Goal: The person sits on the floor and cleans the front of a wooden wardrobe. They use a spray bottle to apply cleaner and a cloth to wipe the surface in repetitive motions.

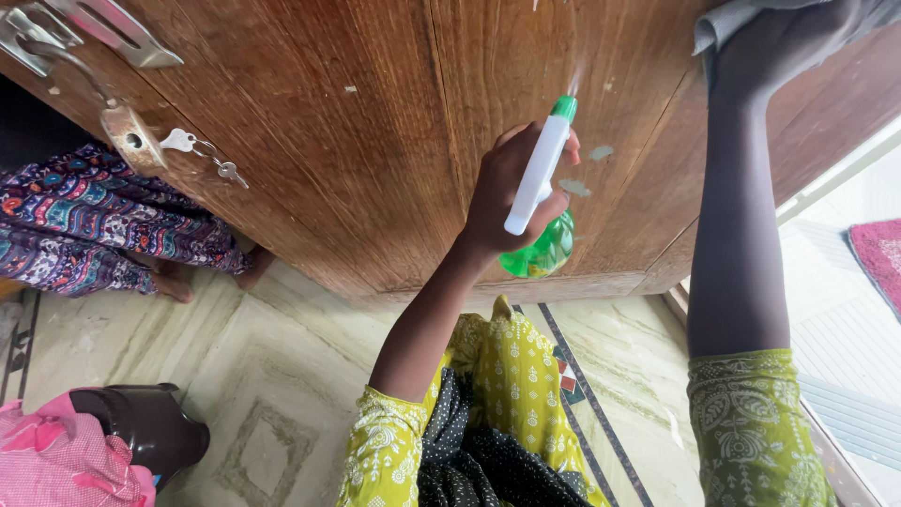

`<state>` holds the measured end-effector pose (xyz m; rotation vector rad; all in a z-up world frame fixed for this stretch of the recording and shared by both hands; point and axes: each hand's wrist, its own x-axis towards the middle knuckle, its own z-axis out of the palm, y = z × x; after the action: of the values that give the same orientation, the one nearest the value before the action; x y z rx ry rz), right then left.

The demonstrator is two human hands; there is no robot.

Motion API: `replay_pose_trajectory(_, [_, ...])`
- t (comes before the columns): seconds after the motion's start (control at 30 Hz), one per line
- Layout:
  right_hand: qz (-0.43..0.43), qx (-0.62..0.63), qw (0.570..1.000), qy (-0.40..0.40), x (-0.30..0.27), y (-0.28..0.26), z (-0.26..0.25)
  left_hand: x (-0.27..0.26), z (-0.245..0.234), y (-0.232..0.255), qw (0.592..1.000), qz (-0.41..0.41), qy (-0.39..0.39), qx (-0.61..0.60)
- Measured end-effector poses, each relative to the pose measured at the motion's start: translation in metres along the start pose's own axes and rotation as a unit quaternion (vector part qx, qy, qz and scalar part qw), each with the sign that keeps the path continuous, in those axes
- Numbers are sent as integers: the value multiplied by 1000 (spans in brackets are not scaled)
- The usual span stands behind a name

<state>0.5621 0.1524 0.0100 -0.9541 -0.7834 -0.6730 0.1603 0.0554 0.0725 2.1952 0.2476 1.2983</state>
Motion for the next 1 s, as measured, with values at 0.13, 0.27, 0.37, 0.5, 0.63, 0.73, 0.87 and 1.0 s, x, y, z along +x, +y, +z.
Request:
replay_pose_trajectory(0.13, [-72, -15, 997, -23, -1, 0, -14, -1, 19, -3, 1000, 1, 19, 4])
replay_pose_trajectory(0.27, [-118, -56, 991, -22, 0, -16, -15, -18, 37, -2, 1000, 8, 24, 5])
replay_pose_trajectory(0.37, [-65, -61, 996, -22, 1, -44, -12, -32, 44, -3, 999, 32, 35, 15])
replay_pose_trajectory(0.5, [-136, -122, 982, -51, 2, -67, -13, -63, 43, -15, 996, 44, 46, 66])
replay_pose_trajectory(0.63, [-235, -190, 948, -94, -18, -97, 4, -104, 37, -44, 997, 13, 59, 56])
replay_pose_trajectory(0.73, [-323, -250, 902, -138, -40, -140, 51, -133, 37, -68, 995, -16, 71, 70])
replay_pose_trajectory(0.87, [-216, -134, 921, -295, -57, -179, 84, -158, 31, -79, 992, -65, 70, 76])
replay_pose_trajectory(1.0, [-472, -151, 831, -252, -37, -179, 59, -153, 13, -58, 992, -87, 70, 55])
